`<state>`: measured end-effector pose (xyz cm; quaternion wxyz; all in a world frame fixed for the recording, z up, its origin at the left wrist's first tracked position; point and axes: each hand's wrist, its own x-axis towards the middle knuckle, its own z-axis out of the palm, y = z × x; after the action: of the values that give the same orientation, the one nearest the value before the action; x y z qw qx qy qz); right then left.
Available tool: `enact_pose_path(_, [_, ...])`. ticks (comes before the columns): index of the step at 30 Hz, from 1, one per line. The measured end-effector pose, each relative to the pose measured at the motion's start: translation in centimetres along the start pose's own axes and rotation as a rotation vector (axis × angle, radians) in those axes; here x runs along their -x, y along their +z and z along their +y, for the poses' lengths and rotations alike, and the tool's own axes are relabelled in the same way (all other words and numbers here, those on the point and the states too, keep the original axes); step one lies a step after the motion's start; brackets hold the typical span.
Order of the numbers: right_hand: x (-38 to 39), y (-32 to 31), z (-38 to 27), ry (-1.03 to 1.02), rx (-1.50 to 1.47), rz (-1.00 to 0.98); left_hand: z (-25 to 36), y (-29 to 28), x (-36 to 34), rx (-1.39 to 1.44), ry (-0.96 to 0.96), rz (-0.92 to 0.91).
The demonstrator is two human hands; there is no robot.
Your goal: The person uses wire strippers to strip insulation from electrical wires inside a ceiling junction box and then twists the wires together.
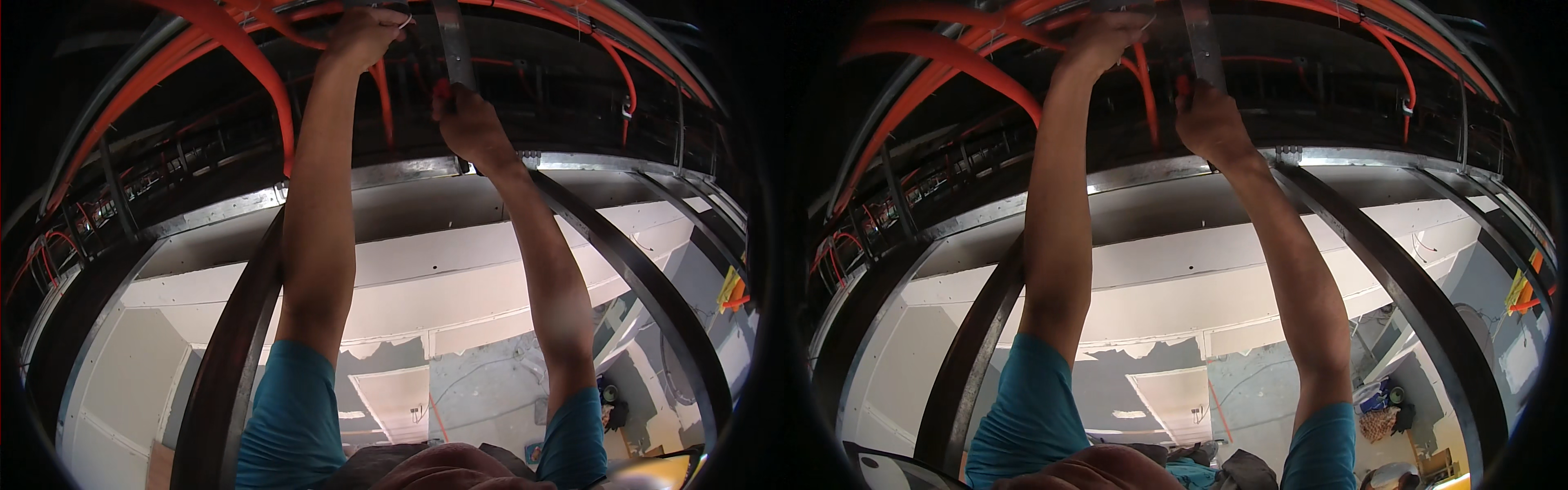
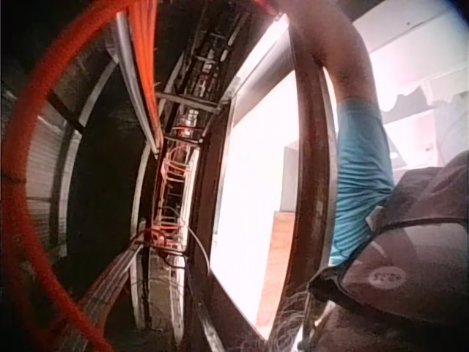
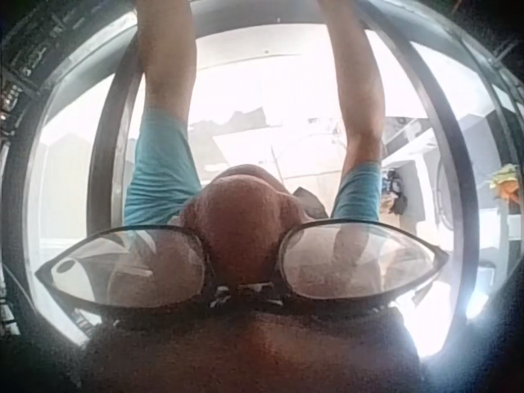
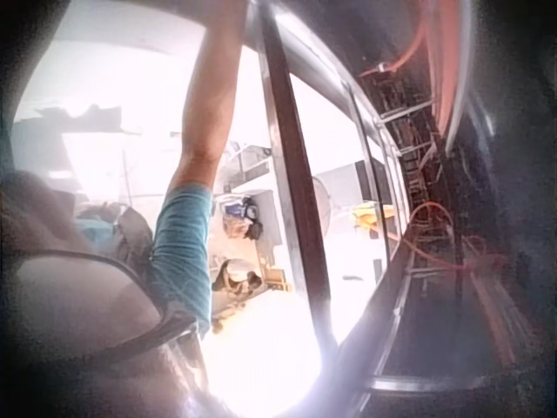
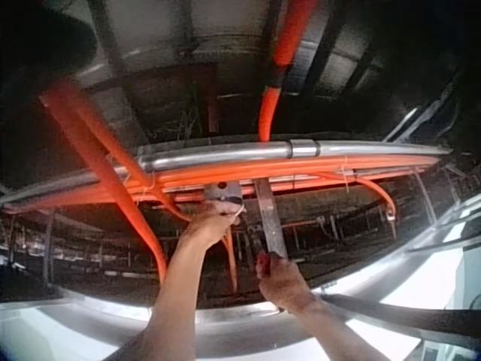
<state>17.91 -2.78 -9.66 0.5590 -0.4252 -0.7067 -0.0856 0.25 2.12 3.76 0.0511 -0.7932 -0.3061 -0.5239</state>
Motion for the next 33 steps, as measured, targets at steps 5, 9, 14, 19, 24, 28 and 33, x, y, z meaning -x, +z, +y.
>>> enact_pose_path(5, [0.3,0.4,-0.5,0.037,-0.041,0.051,-0.5,0.3,-0.3,0.01,0.005,0.007])
enact_pose_path(9, [0.1,1.2,-0.1,0.095,0.0,0.062,-1.4,0.5,-1.0,0.004,0.071,0.017])
enact_pose_path(14, [-0.1,2.0,0.0,0.031,-0.006,0.097,-1.9,0.7,-1.1,0.037,0.068,0.019])
enact_pose_path(19, [-0.1,2.7,0.4,0.0,0.035,0.149,-1.3,0.7,-0.7,-0.05,0.103,0.027])
enact_pose_path(24, [0.2,3.4,-0.3,-0.088,0.091,0.3,-1.5,0.8,-0.6,-0.122,0.126,0.062])
enact_pose_path(28, [-0.3,3.7,-0.6,0.066,-0.098,0.154,-2.2,1.1,-1.2,-0.048,0.144,0.081])
enact_pose_path(33, [1.1,2.2,-4.3,0.358,-0.555,-0.083,-2.1,1.1,-0.5,-0.136,0.14,0.109])
